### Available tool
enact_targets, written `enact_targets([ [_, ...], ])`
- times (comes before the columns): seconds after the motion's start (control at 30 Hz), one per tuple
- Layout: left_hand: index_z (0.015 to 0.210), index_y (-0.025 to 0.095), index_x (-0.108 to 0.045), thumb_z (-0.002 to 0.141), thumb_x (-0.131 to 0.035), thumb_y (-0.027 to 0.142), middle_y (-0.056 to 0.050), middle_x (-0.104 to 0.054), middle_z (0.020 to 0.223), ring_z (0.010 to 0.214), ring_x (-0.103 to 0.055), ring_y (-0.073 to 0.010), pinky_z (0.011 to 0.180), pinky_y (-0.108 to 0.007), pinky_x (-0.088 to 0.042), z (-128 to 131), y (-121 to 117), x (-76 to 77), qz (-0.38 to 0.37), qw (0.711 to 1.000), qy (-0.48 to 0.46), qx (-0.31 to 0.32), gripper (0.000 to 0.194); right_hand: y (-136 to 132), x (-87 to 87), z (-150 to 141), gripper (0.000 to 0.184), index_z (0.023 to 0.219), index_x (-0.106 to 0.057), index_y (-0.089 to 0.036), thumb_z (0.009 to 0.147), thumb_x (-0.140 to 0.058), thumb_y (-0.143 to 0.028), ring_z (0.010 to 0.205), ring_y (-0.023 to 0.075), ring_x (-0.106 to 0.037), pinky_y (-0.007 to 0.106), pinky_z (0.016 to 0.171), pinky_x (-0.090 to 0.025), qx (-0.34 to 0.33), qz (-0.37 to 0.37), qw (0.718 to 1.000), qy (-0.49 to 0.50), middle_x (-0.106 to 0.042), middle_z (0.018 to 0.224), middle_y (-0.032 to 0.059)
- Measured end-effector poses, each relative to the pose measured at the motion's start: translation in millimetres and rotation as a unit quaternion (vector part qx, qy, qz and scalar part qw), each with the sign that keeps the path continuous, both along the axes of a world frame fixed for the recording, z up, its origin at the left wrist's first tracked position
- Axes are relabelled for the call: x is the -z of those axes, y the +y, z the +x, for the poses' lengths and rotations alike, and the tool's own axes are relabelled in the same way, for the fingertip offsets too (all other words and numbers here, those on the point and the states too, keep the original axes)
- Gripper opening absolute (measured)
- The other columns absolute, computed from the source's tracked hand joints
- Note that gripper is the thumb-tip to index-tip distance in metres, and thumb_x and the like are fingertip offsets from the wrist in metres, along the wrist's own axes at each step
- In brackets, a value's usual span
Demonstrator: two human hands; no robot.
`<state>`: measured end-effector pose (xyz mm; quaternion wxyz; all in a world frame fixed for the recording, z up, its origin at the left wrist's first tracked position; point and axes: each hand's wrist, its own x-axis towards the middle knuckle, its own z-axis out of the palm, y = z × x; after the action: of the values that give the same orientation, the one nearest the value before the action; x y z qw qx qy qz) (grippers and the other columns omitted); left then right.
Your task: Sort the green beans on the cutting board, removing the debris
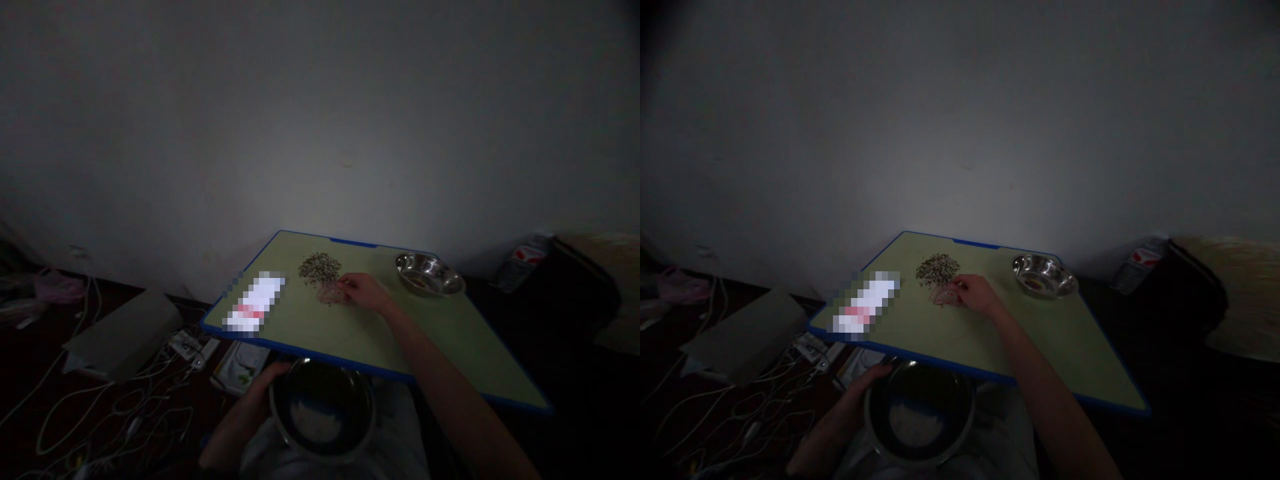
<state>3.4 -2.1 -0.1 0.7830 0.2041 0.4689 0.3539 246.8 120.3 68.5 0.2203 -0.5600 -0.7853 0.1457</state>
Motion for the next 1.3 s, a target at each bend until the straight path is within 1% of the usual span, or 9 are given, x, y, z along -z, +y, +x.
enact_targets([
  [0.13,0.069,0.013,-0.071,0.067,-0.061,0.030,-0.003,-0.074,0.064,0.066,-0.065,-0.0186,0.069,-0.028,-0.045,1,0,0.5,0.005,1.000,-0.020,0.003,0.020,0,-0.1,-1,0.023,0.090,-0.066,-0.017,0.084,-0.046,-0.027,0.064,0.0135,-0.059,0.022,0.062,-0.039,0.025,0.007,1.000,0.000,-0.068,0.069,0.0032],
  [0.33,0.061,0.014,-0.070,0.065,-0.063,0.031,-0.002,-0.071,0.056,0.059,-0.063,-0.0174,0.064,-0.027,-0.043,0,-1,-2.5,-0.018,1.000,-0.003,0.001,0.019,0,5.1,-1,0.024,0.088,-0.066,-0.017,0.083,-0.046,-0.030,0.057,0.0124,-0.058,0.021,0.057,-0.039,-0.018,-0.016,0.999,0.025,-0.066,0.064,0.0021],
  [0.5,0.062,0.016,-0.069,0.065,-0.063,0.032,-0.001,-0.071,0.058,0.061,-0.062,-0.0186,0.065,-0.029,-0.042,0,-2,-4.4,0.014,1.000,0.011,-0.003,0.017,0,8.3,-1,0.024,0.087,-0.065,-0.017,0.083,-0.046,-0.030,0.054,0.0116,-0.057,0.020,0.054,-0.038,-0.032,-0.027,0.998,0.039,-0.064,0.061,0.0012],
  [0.6,0.063,0.016,-0.069,0.065,-0.063,0.032,-0.001,-0.071,0.058,0.062,-0.062,-0.0182,0.066,-0.028,-0.042,1,-2,-4.9,0.007,1.000,0.026,-0.003,0.017,-1,7.3,-2,0.024,0.086,-0.066,-0.016,0.083,-0.046,-0.030,0.055,0.0114,-0.056,0.020,0.054,-0.038,-0.038,-0.018,0.999,0.030,-0.064,0.062,0.0015],
  [0.7,0.062,0.015,-0.070,0.063,-0.063,0.030,-0.001,-0.071,0.056,0.060,-0.061,-0.0171,0.066,-0.028,-0.043,1,-1,-4.3,0.001,1.000,0.005,-0.002,0.017,-4,4.0,-4,0.025,0.088,-0.066,-0.017,0.083,-0.046,-0.031,0.054,0.0109,-0.055,0.020,0.054,-0.038,-0.041,-0.034,0.998,0.026,-0.064,0.062,0.0013],
  [0.9,0.068,0.015,-0.071,0.065,-0.063,0.032,-0.002,-0.073,0.062,0.064,-0.064,-0.0195,0.070,-0.029,-0.044,0,0,-1.7,0.001,0.999,-0.029,0.018,0.019,-7,2.4,-7,0.024,0.088,-0.066,-0.016,0.082,-0.047,-0.029,0.054,0.0108,-0.056,0.020,0.054,-0.038,-0.047,-0.050,0.997,0.029,-0.064,0.063,0.0012],
  [1.0,0.068,0.015,-0.071,0.066,-0.063,0.033,-0.002,-0.073,0.063,0.062,-0.064,-0.0183,0.068,-0.029,-0.045,0,-2,-2.7,-0.009,1.000,-0.018,0.005,0.019,-7,3.8,-6,0.022,0.085,-0.067,-0.016,0.081,-0.049,-0.027,0.057,0.0114,-0.056,0.021,0.056,-0.038,-0.064,-0.038,0.997,0.027,-0.064,0.063,0.0014],
  [1.13,0.064,0.015,-0.070,0.065,-0.064,0.031,-0.001,-0.072,0.059,0.062,-0.063,-0.0173,0.066,-0.027,-0.044,0,-2,-3.8,-0.013,1.000,0.000,-0.004,0.017,-8,2.0,-7,0.023,0.085,-0.067,-0.016,0.081,-0.048,-0.029,0.055,0.0110,-0.055,0.021,0.055,-0.038,-0.081,-0.051,0.995,0.036,-0.063,0.061,0.0011],
  [1.3,0.067,0.016,-0.071,0.064,-0.065,0.031,-0.001,-0.072,0.062,0.062,-0.061,-0.0161,0.064,-0.026,-0.043,-2,0,0.4,0.013,1.000,-0.023,0.005,0.017,-10,0.1,-8,0.025,0.084,-0.067,-0.016,0.081,-0.047,-0.030,0.056,0.0112,-0.055,0.021,0.055,-0.038,-0.091,-0.057,0.993,0.038,-0.063,0.062,0.0015],
])
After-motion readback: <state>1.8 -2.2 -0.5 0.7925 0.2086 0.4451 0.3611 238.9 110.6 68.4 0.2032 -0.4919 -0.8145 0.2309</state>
